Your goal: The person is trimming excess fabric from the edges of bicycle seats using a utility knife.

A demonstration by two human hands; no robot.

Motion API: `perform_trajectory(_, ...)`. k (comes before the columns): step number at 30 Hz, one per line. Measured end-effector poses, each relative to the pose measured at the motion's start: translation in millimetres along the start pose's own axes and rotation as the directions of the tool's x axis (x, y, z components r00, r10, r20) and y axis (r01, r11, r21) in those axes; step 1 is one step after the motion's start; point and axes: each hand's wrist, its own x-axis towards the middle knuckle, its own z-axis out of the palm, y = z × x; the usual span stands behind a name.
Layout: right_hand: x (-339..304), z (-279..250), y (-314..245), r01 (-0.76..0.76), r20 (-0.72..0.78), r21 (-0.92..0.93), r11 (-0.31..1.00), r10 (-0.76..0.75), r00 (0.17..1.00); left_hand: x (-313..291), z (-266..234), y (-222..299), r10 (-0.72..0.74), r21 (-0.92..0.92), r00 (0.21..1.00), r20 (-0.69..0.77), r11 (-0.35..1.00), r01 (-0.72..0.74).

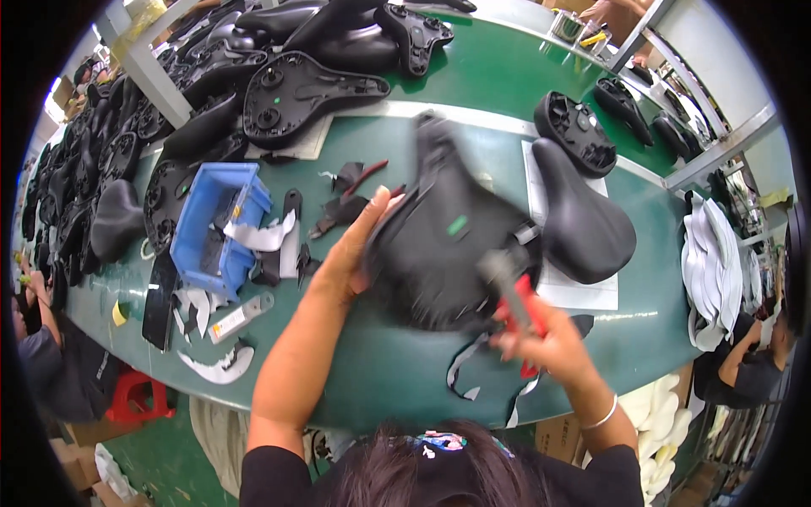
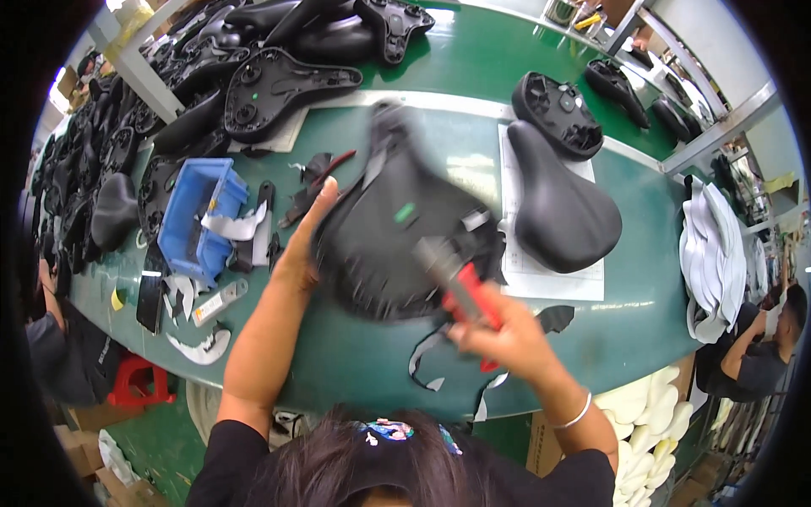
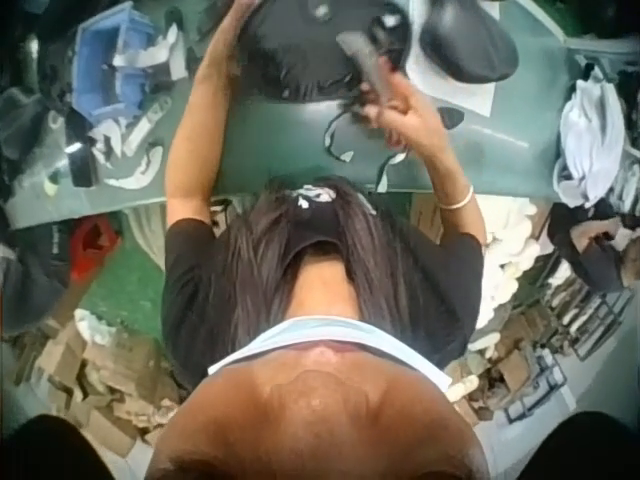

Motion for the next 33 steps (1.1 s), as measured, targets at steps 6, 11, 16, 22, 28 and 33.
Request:
perform_trajectory(6,-30.7,7.8,11.5,0.319,-0.032,-0.359,0.877,-0.353,0.935,-58.6,-5.5,15.2,0.089,0.483,0.979,-0.182,0.876,0.010)
perform_trajectory(11,4.2,-3.5,-11.5,0.602,0.373,-0.787,0.138,-0.671,0.641,-62.7,25.9,36.5,0.090,0.661,0.987,-0.130,0.750,0.019)
perform_trajectory(16,8.4,-10.5,-4.5,0.544,0.488,-0.839,0.001,-0.440,0.754,-62.2,40.2,42.7,0.085,0.737,0.992,-0.092,0.676,0.011)
perform_trajectory(22,-45.5,51.6,52.4,0.308,0.069,-0.777,0.550,-0.411,0.909,-94.0,16.5,21.3,0.296,0.717,0.894,-0.337,0.696,0.040)
perform_trajectory(28,-73.7,54.9,44.0,0.286,-0.036,-0.564,0.774,-0.369,0.929,-125.3,8.4,-8.0,0.414,0.559,0.803,-0.428,0.820,-0.125)
perform_trajectory(33,-5.8,75.0,-7.8,0.450,-0.055,-0.521,0.725,-0.555,0.830,-144.9,20.5,-15.2,0.528,0.612,0.753,-0.393,0.761,-0.214)
